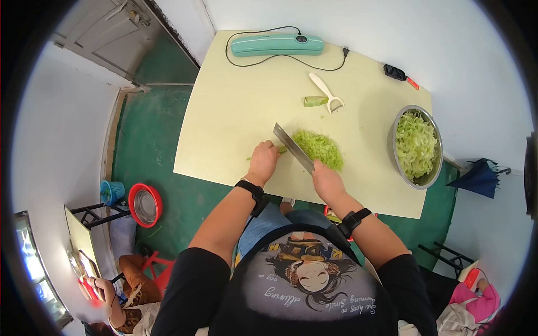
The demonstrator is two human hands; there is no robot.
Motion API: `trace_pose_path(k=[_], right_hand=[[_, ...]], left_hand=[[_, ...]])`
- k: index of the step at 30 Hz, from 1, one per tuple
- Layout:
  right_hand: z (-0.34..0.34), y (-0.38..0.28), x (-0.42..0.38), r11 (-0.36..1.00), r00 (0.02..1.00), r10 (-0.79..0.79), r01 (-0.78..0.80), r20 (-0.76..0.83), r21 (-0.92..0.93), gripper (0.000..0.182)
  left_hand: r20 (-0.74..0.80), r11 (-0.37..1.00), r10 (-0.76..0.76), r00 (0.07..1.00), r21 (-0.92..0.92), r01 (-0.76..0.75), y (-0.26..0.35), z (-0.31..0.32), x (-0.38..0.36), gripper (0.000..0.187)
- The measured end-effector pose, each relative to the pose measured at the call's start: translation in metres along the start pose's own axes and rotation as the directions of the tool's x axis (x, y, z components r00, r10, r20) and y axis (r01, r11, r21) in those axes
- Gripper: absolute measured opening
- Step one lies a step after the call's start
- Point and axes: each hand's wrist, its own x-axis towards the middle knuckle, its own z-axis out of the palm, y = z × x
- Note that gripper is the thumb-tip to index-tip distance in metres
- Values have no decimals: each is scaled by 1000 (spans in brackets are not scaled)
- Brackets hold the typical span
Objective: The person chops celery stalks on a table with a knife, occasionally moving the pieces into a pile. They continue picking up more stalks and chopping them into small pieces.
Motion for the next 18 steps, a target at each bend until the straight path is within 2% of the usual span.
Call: trace_pose_path(k=[1, 2, 4, 5, 7, 8, 10, 11, 13, 14, 16, 18], right_hand=[[-3, 0, -2, 999, 999, 26, -27, 24, 25, 18], [-6, -1, -3, 997, 997, 53, -55, 48, 49, 19], [-9, -2, -6, 997, 998, 50, -53, 38, 61, 20], [-10, -2, -8, 996, 999, 46, -48, 28, 73, 22], [-12, -3, -11, 996, 999, 43, -43, 9, 73, 18], [-13, -4, -12, 997, 999, 37, -36, -11, 74, 15], [-16, -4, -13, 993, 998, 66, -65, -9, 95, 19], [-17, -4, -13, 989, 996, 94, -93, -7, 116, 24], [-20, -5, -13, 989, 996, 93, -92, -1, 114, 24], [-21, -4, -13, 990, 996, 91, -91, 4, 111, 24], [-21, -3, -15, 990, 996, 84, -82, -11, 117, 24], [-20, -1, -15, 990, 997, 71, -67, -25, 122, 23]], left_hand=[[-14, 997, -61, 998, -49, 60, 0, -1, 2, 10], [-14, 997, -59, 998, -49, 58, -1, -3, 4, 10], [104, 918, -276, 956, -265, 294, -7, -5, 9, 12], [105, 918, -275, 956, -266, 294, -10, -6, 11, 12], [212, 795, -369, 905, -434, 425, -14, -6, 15, 15], [212, 794, -369, 905, -434, 425, -14, -6, 14, 15], [143, 879, -296, 944, -345, 328, -12, -8, 13, 15], [144, 880, -296, 944, -344, 328, -10, -10, 11, 15], [-23, 988, -98, 995, -120, 94, -4, -18, 6, 19], [-21, 988, -96, 995, -121, 93, -1, -22, 3, 19], [212, 998, -29, 977, 60, 16, 6, -33, -1, 24], [172, 999, -14, 985, 53, 5, 0, -26, -4, 23]])
